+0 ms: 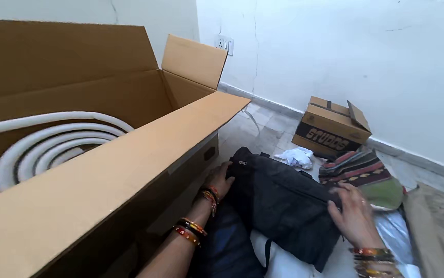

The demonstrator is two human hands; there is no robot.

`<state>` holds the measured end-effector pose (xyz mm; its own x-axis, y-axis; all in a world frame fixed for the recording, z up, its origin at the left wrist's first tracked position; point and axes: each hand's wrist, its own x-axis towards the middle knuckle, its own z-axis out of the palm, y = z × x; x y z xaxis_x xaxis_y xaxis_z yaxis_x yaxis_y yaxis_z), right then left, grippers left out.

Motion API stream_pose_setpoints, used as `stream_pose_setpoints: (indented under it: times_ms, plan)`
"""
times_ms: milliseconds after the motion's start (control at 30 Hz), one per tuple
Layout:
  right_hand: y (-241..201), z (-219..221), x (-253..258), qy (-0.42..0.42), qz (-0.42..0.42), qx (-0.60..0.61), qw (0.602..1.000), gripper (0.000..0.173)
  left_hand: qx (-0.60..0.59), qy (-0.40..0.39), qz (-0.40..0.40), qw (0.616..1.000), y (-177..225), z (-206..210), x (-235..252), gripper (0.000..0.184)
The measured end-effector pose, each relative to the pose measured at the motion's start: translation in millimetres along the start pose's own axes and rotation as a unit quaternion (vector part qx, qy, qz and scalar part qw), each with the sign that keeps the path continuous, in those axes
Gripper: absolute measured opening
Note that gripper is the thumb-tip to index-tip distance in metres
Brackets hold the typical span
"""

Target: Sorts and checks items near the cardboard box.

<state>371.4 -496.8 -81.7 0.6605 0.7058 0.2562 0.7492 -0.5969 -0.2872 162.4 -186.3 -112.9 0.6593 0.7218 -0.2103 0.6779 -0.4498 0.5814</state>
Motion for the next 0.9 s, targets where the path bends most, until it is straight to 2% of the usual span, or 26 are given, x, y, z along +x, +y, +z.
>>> stream_pose_setpoints:
  times_ms: [33, 133, 167, 267, 367, 467, 533, 633, 733, 800, 900]
  plan:
    - [-18.1, 4.3, 10.9, -0.022, -0.033, 0.039, 0.998, 0.034, -0.003, -0.013, 0.008, 1.000, 2.0, -0.2, -1.1, 0.054]
    - [-77.3, 30.1, 61.2, -0.202, -0.097, 0.131, 0.966, 0.042, 0.047, -0.069, 0.017, 0.996, 9.1, -2.0, -5.2, 0.043]
    - [-93.5, 47.6, 79.6, -0.224, -0.110, 0.138, 0.958, 0.043, 0.061, -0.084, 0.015, 0.994, 10.2, -1.9, -6.0, 0.042]
    - [-131.3, 100.2, 122.9, -0.172, -0.104, 0.133, 0.971, 0.038, 0.063, -0.099, 0.021, 0.993, 4.8, -0.2, -2.1, 0.043]
    - [-158.9, 118.1, 142.5, -0.179, -0.052, 0.089, 0.978, 0.040, 0.048, -0.110, 0.018, 0.993, 0.0, -1.3, 1.3, 0.043]
    - [-170.0, 124.9, 141.4, -0.201, -0.050, 0.060, 0.977, 0.040, 0.042, -0.120, 0.009, 0.992, 2.2, -5.1, 0.2, 0.043]
    - [-169.8, 127.6, 135.7, -0.184, -0.051, 0.077, 0.979, 0.035, 0.042, -0.111, 0.011, 0.993, 2.5, -5.3, -1.5, 0.042]
    - [-169.2, 119.7, 124.5, -0.152, -0.061, 0.136, 0.977, 0.026, 0.014, -0.051, 0.022, 0.998, 3.8, -5.9, -6.7, 0.045]
    - [-176.6, 109.6, 106.8, -0.131, -0.094, 0.178, 0.971, 0.021, -0.043, 0.026, 0.061, 0.997, -2.6, -4.0, -9.9, 0.056]
    - [-181.2, 108.2, 94.6, -0.117, -0.125, 0.190, 0.967, 0.017, -0.053, 0.034, 0.084, 0.995, -6.6, -2.3, -9.0, 0.060]
    - [-184.4, 104.1, 81.3, -0.119, -0.117, 0.228, 0.959, 0.015, -0.061, 0.016, 0.097, 0.993, -9.2, -3.7, -8.1, 0.048]
